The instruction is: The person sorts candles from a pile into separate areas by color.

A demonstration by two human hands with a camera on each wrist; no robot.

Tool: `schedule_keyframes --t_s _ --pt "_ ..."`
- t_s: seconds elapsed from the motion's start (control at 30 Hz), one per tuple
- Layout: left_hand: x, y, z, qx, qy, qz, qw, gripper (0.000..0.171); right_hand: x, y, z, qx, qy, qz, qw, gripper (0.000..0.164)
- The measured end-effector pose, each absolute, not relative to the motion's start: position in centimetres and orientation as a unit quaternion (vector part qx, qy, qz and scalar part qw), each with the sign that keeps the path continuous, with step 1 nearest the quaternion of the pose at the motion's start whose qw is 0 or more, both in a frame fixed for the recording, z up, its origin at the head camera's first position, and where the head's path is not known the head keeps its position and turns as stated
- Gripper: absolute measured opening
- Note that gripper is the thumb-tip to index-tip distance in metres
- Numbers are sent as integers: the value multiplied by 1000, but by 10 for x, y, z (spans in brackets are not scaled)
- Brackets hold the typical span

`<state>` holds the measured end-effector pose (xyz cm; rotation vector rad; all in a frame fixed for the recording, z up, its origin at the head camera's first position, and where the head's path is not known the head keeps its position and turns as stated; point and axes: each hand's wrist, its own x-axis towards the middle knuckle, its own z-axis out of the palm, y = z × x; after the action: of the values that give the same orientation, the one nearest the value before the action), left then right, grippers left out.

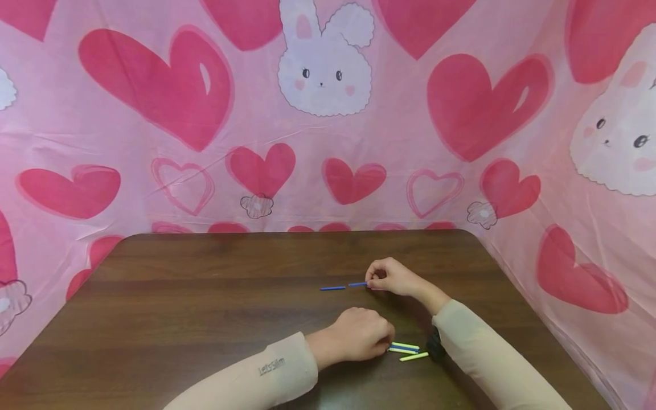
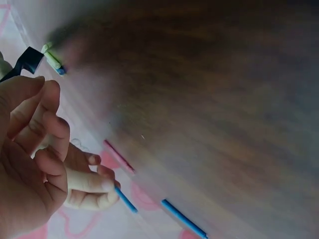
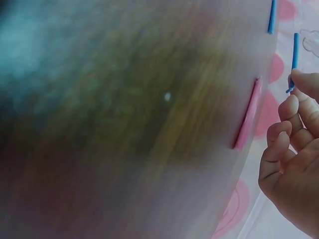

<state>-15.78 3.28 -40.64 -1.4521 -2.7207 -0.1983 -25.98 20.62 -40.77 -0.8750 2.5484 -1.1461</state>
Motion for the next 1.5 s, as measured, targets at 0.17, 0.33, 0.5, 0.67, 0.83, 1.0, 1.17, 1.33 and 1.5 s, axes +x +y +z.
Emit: schedule_keyframes --t_s 0.17,0.33,0.5,0.67,0.83,1.0,1.17,1.33,1.5 --pt "-159 38 -407 -466 -882 -68 15 9 -263 199 -409 -295 862 -399 102 7" --pt "-159 38 -408 -465 -882 -68 5 11 -265 191 -409 -295 860 -402 109 5" --pt "-160 40 -407 -463 -884 -72 -4 13 -268 186 -411 -293 861 -400 117 5" --pt "-162 40 -405 -458 -886 -79 -12 14 -270 180 -412 -295 862 -393 126 5" --pt "-164 40 -406 -454 -887 -82 -26 12 -271 173 -413 -285 867 -390 127 4" --pt "-165 40 -406 -448 -889 -85 -46 12 -274 167 -415 -270 871 -387 133 5" --pt "-165 41 -407 -446 -889 -88 -54 12 -275 164 -417 -284 874 -374 123 5" --pt "-164 42 -407 -447 -889 -84 -53 12 -276 162 -417 -284 872 -378 127 5" --pt "-164 42 -407 -442 -892 -79 -46 13 -282 159 -417 -292 871 -374 129 5"
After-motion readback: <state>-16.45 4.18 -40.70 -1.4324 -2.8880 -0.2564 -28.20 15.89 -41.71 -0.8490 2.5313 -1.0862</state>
